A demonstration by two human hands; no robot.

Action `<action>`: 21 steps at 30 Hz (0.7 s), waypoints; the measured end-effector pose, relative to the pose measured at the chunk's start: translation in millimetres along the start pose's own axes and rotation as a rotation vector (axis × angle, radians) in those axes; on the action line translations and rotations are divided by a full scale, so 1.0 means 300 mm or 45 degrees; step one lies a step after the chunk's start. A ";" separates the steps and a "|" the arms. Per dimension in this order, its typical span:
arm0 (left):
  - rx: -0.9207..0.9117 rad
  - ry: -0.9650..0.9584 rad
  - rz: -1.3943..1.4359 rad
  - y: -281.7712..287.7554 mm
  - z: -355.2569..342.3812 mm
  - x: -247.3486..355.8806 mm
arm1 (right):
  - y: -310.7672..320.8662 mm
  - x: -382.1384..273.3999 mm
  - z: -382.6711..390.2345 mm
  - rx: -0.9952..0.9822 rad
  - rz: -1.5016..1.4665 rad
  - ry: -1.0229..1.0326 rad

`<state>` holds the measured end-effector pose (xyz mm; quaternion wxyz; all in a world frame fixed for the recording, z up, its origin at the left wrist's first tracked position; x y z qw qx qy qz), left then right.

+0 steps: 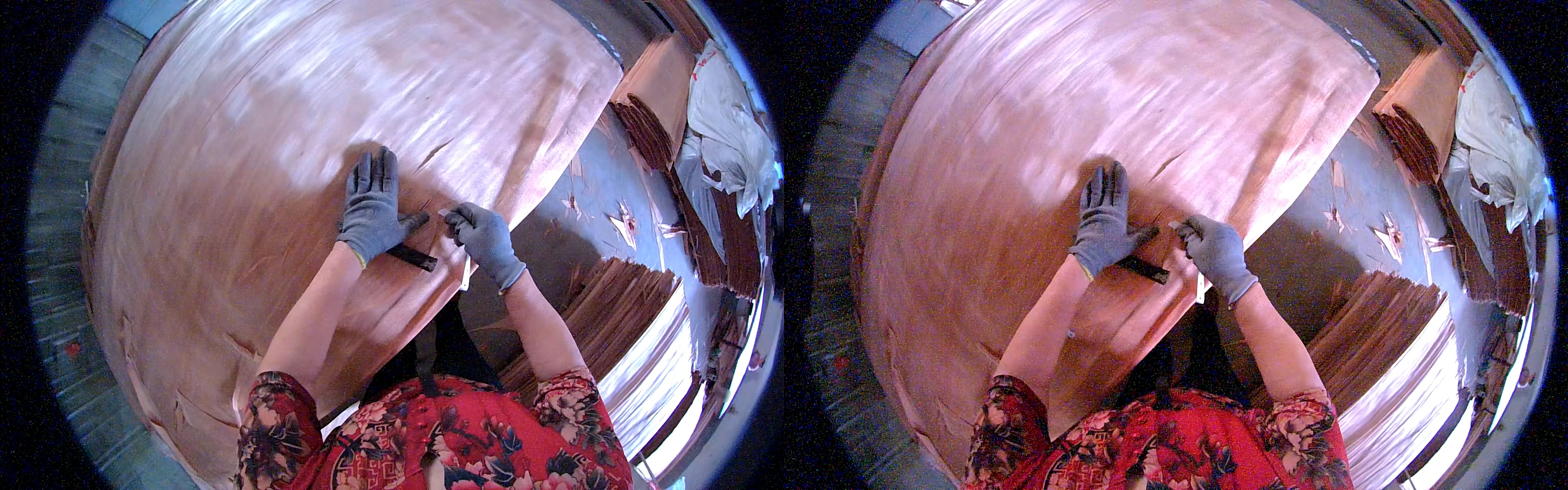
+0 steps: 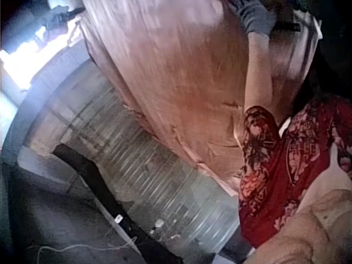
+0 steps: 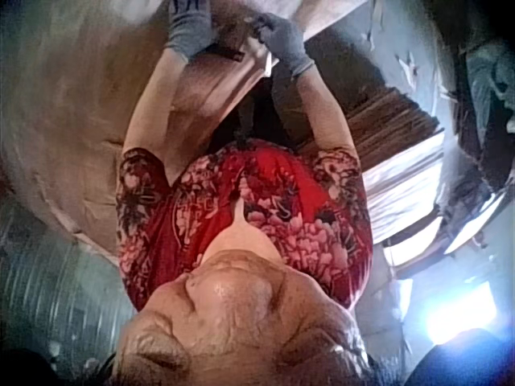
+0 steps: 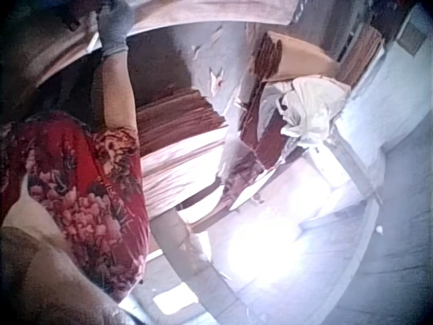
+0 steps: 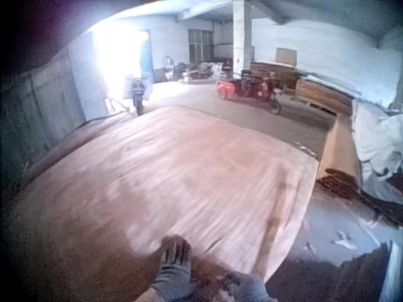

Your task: The person applies thin wood veneer sheets to a large flat panel, smoothing them by hand and trimming excess with a utility knife. They use small pieces of tape to secure the veneer edges and continue layering sheets across the surface.

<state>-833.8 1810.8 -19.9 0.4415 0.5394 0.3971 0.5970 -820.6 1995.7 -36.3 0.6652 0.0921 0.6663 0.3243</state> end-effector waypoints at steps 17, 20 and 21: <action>0.078 0.114 0.009 -0.006 -0.017 0.010 | -0.016 -0.098 -0.073 -0.050 0.406 0.128; 0.084 0.088 0.115 0.006 -0.019 -0.006 | -0.020 -0.109 -0.105 -0.128 0.452 0.051; 0.102 0.068 0.236 0.019 -0.016 -0.014 | -0.015 -0.115 -0.113 -0.135 0.498 0.039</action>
Point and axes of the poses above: each hand's wrist, its own z-axis away from the middle knuckle, its own y-axis out of the back of the hand, x = y × z, the point moved 7 cm from there along -z, towards the middle knuckle, and after that the axes turned 11 degrees about y, right-handed, at the moved point
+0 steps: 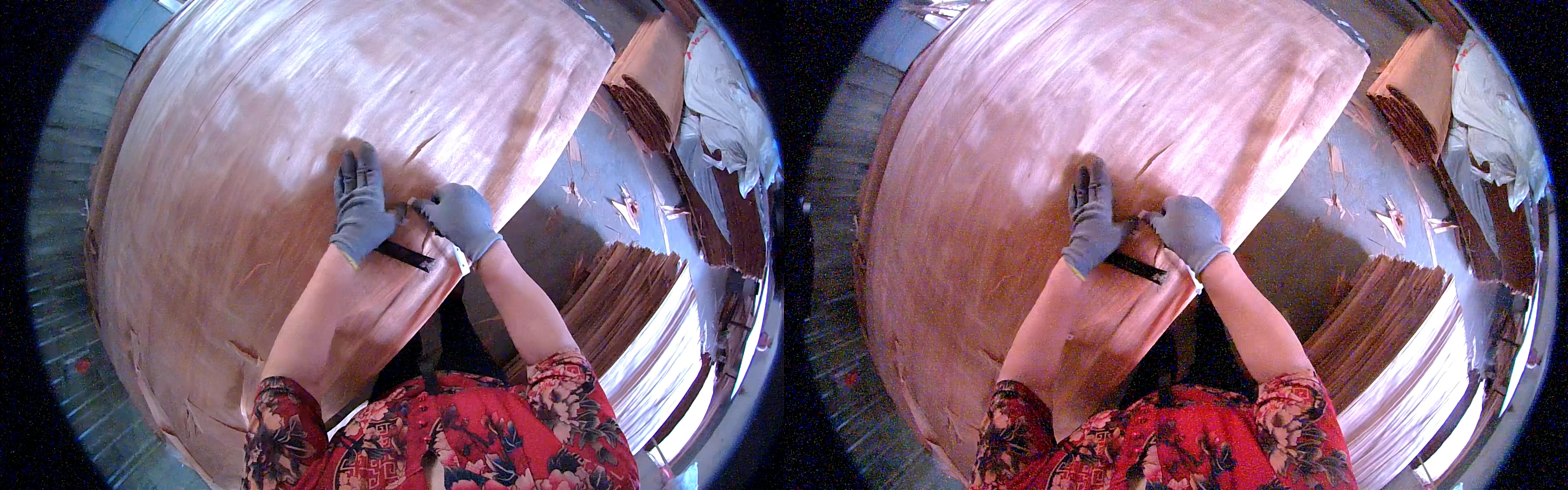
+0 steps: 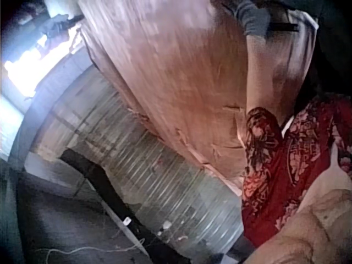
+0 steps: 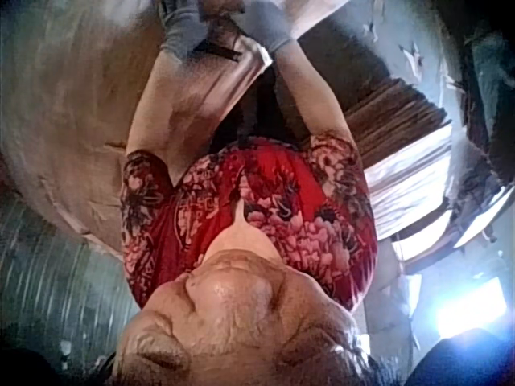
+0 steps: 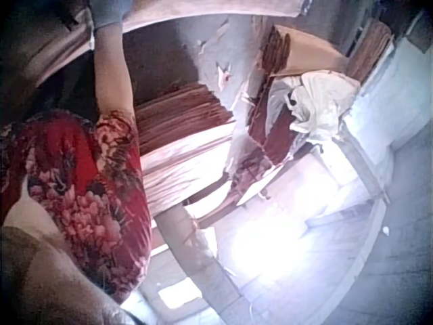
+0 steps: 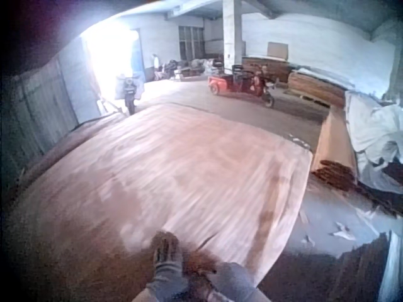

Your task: The person applies thin wood veneer sheets to a large flat panel, smoothing them by hand and trimming excess with a utility knife. They use small pieces of tape to secure the veneer edges and continue layering sheets across the surface.

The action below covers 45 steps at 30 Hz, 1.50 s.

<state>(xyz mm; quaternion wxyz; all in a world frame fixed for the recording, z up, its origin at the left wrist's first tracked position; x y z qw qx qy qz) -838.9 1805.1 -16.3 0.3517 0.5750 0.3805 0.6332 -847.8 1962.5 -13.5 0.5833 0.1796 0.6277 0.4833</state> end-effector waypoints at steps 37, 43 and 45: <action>0.096 -0.317 0.563 -0.089 -0.026 0.214 | -0.185 -0.072 0.484 -0.077 -0.436 0.090; 0.361 -0.281 0.478 0.145 0.429 -0.041 | -0.256 -0.113 0.394 -0.176 -0.403 -0.006; 0.245 -0.241 0.269 0.102 0.557 -0.066 | -0.283 -0.111 0.367 -0.263 -0.426 -0.130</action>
Point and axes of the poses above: each hand's wrist, its own z-axis away from the middle knuckle, its own y-axis out of the back of the hand, x = y × z, the point moved 7 cm from there along -z, towards the middle knuckle, and after that the axes turned 11 degrees about y, right-handed, at the moved point
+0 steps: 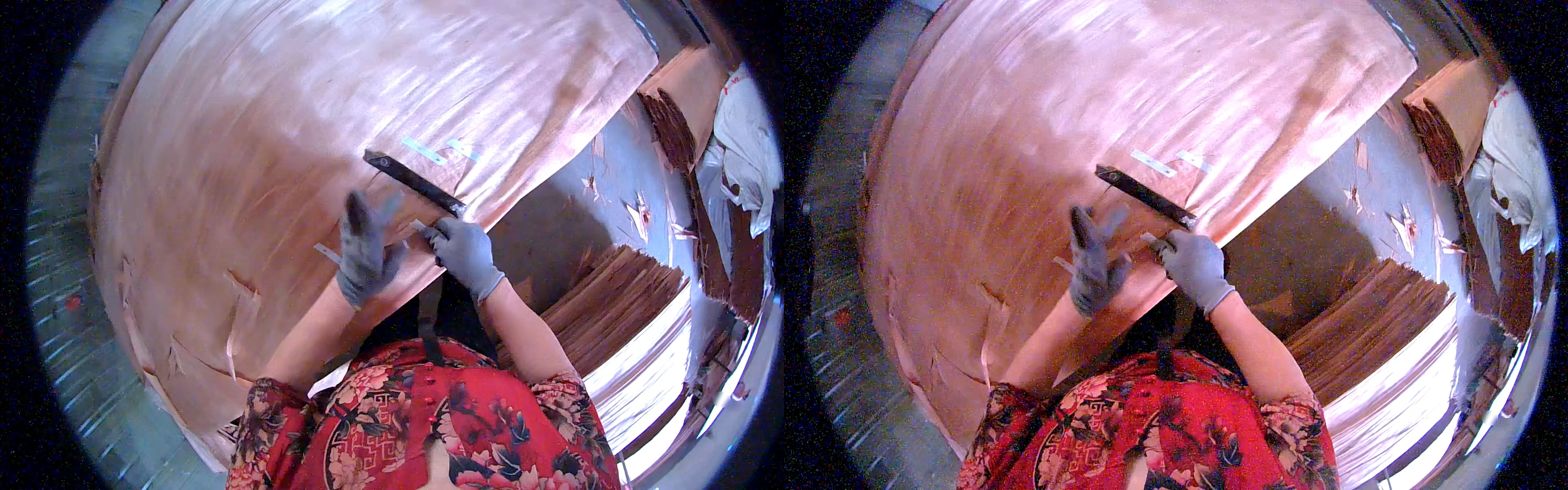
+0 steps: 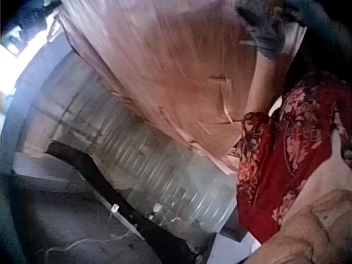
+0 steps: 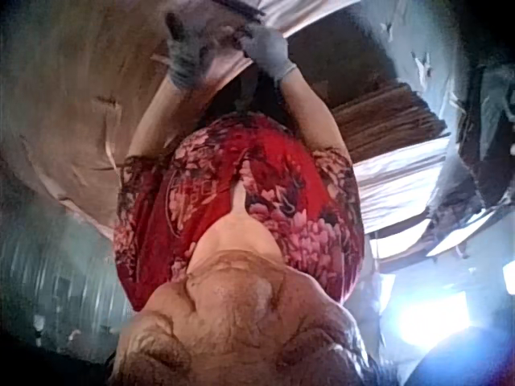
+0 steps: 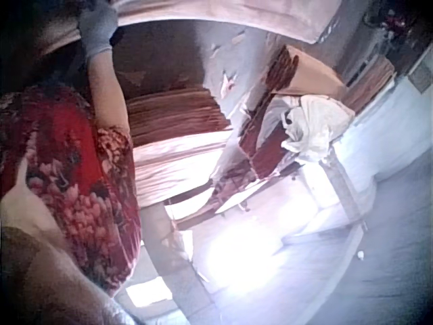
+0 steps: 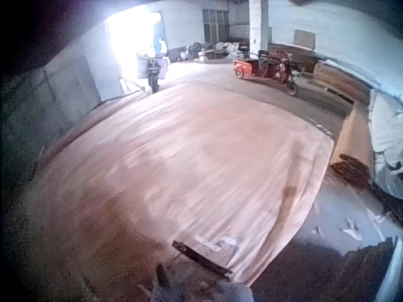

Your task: The person applies thin wood veneer sheets to a large flat panel, smoothing them by hand and trimming excess with a utility knife. They use small pieces of tape to secure the veneer edges and continue layering sheets across the surface.

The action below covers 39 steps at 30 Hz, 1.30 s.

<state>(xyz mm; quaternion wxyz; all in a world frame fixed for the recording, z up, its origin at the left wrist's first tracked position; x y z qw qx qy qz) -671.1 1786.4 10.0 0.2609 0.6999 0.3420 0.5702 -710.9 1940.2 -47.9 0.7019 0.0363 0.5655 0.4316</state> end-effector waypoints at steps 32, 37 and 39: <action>0.051 0.105 0.130 -0.131 -0.111 -0.026 | -0.113 -0.068 0.207 -0.028 -0.309 0.178; 0.454 0.336 -0.367 0.156 0.160 -0.278 | -0.124 -0.242 -0.025 -0.081 -0.348 0.293; 0.290 0.382 -0.310 0.158 0.223 -0.346 | -0.166 -0.310 -0.103 -0.117 -0.366 0.363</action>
Point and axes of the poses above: each hand's wrist, its own z-axis away from the middle knuckle, its own y-axis out of the back of the hand, x = y × z, the point moved 7 cm from there along -z, towards the middle knuckle, and after that the axes turned 11 degrees about y, right-handed, at the moved point
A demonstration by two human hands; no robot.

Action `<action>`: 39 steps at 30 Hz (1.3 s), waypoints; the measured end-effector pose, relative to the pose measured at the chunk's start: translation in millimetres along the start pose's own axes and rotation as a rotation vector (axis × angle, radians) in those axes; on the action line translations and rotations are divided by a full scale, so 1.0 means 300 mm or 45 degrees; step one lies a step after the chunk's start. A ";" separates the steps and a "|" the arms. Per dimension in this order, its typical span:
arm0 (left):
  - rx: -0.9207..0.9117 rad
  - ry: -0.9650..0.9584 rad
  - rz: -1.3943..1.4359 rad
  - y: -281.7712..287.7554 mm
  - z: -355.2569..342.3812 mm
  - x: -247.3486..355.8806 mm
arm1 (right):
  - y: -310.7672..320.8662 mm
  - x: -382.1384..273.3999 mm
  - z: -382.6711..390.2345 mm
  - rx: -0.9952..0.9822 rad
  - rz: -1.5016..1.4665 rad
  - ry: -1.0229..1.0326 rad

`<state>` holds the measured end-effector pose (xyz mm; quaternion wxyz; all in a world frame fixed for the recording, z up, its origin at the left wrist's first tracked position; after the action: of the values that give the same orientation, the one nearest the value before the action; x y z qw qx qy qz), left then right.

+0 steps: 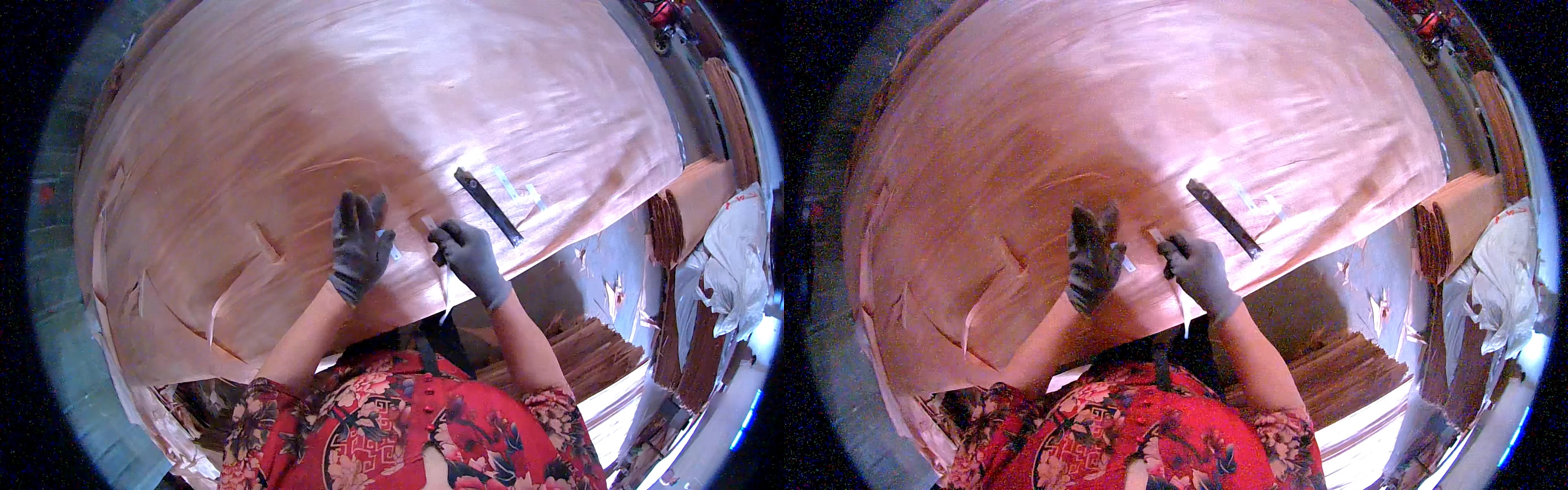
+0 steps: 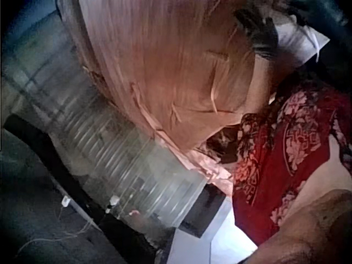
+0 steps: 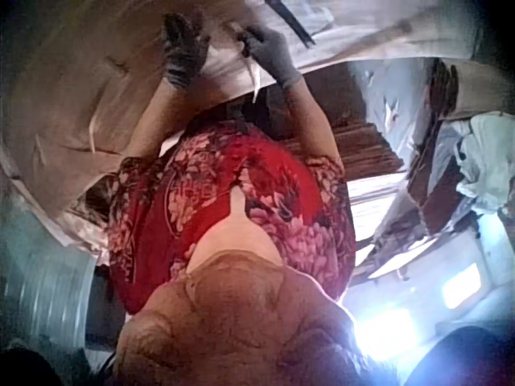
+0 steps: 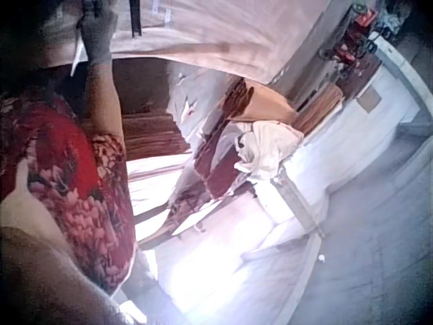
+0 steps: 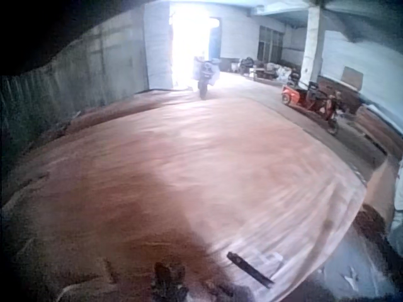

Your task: The person applies thin wood veneer sheets to a large flat panel, smoothing them by hand and trimming excess with a utility knife. They use small pieces of tape to secure the veneer edges and continue layering sheets across the surface.

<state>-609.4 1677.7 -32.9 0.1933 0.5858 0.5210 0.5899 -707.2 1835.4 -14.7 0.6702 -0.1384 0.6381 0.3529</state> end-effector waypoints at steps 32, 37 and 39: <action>0.292 0.187 0.498 0.038 -0.282 -0.005 | 0.050 -0.015 0.385 0.296 -0.967 -0.119; 0.387 0.396 0.253 0.379 0.066 -0.360 | 0.435 -0.030 0.381 0.615 -0.076 0.179; 0.460 0.603 0.027 0.480 0.248 -0.446 | 0.436 -0.084 0.287 0.413 0.543 0.425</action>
<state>-455.9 1539.3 5.6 -0.0475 0.4621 0.6420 0.6099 -725.5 1975.8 56.5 0.4805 0.0512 0.8018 0.3517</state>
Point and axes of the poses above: each hand's wrist, its own z-axis away from the middle knuckle, its own y-axis out of the back of the hand, x = y × z, the point moved 7 cm from there along -z, towards the middle knuckle, and after that the axes turned 11 degrees about y, right-handed, at the moved point
